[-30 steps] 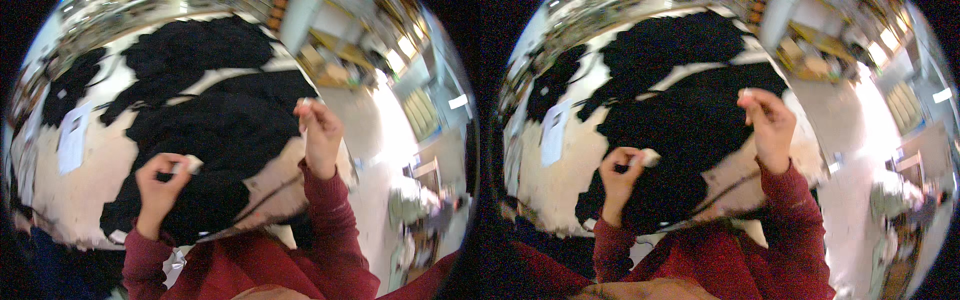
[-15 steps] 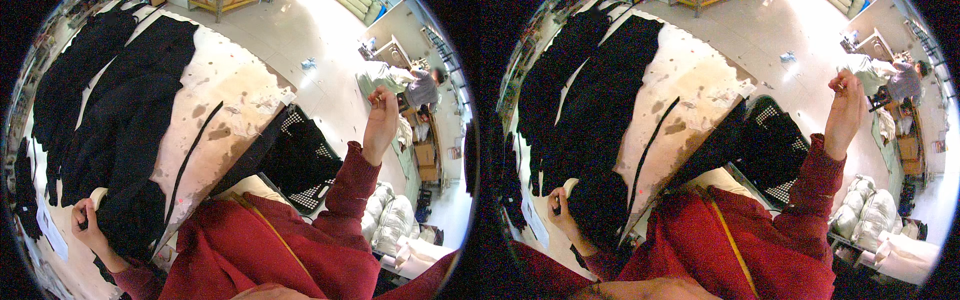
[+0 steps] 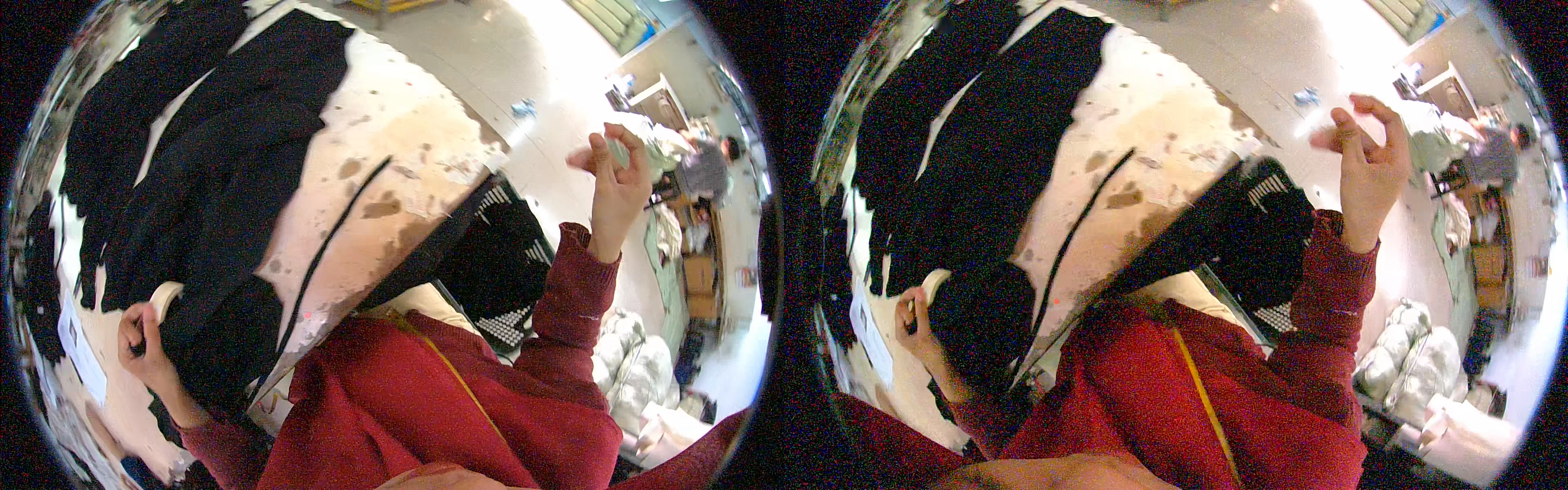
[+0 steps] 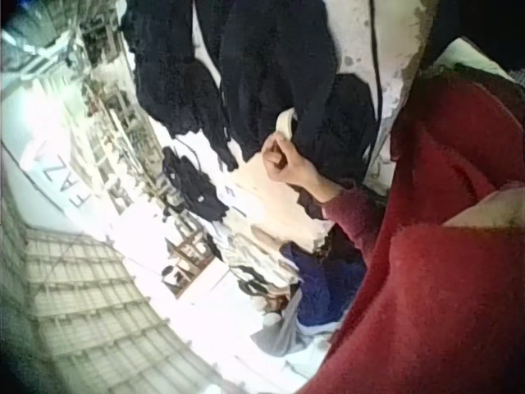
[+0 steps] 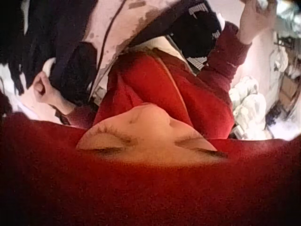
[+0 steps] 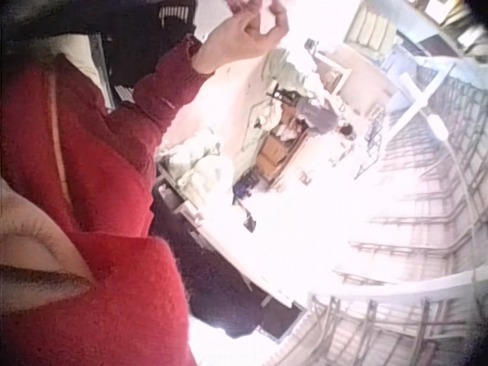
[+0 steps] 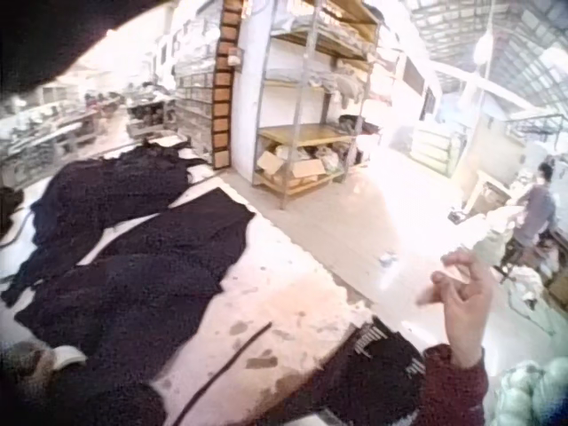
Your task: The person applies small pieces of white tape to the inside of a black garment, smoothing each piece by hand. They repeatedly lift, turn, and press the fabric to secure the tape, then fold the garment and place it on the table.
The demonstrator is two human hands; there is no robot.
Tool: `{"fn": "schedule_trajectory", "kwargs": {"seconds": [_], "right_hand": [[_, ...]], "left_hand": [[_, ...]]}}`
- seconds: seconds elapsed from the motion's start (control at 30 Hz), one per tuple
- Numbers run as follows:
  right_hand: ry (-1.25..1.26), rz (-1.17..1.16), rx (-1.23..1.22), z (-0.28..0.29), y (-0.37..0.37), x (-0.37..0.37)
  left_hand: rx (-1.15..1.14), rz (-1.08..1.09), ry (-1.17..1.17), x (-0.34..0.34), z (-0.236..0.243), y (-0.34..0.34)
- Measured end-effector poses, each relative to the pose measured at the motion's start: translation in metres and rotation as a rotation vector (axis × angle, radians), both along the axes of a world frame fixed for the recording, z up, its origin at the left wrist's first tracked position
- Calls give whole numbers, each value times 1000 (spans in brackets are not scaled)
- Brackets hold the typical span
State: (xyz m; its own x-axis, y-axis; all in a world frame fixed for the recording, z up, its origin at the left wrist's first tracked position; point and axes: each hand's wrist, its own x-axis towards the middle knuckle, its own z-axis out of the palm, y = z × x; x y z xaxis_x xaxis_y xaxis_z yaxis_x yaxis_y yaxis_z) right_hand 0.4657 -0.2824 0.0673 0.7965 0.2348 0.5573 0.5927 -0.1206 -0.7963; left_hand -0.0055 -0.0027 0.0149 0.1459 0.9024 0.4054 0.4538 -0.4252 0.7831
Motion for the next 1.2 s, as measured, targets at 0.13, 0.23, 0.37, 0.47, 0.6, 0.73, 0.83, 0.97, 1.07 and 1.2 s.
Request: {"fn": "schedule_trajectory", "kwargs": {"seconds": [0.13, 0.23, 0.37, 0.47, 0.6, 0.73, 0.83, 0.97, 1.07, 1.2], "right_hand": [[-323, -24, -419, 8, 49, 17], [-631, -341, -846, 5, 108, -1], [-386, 420, -381, 12, 179, -87], [-246, 1244, -233, 8, 211, -185], [-173, 1489, -227, -5, 248, -260], [-126, 1498, -218, -18, 260, -281], [-52, 1529, -225, -26, 262, -283], [22, 1476, -281, -35, 269, -279], [76, 1392, -291, -38, 272, -275], [-163, 1388, -191, -36, 270, -275]], "left_hand": [[-11, 13, 7, 10, 3, -9], [143, -119, -189, 16, 1, -10], [208, -132, -91, 4, 4, -18], [398, -183, -170, -1, 8, -19], [391, -259, -89, 5, 8, -16], [355, -314, -99, 6, 9, -14], [303, -325, -92, 3, 12, -13], [142, -197, -62, 1, 15, -16], [-61, -104, -71, 7, 16, -20], [-274, -186, -118, 12, 17, -25]]}}
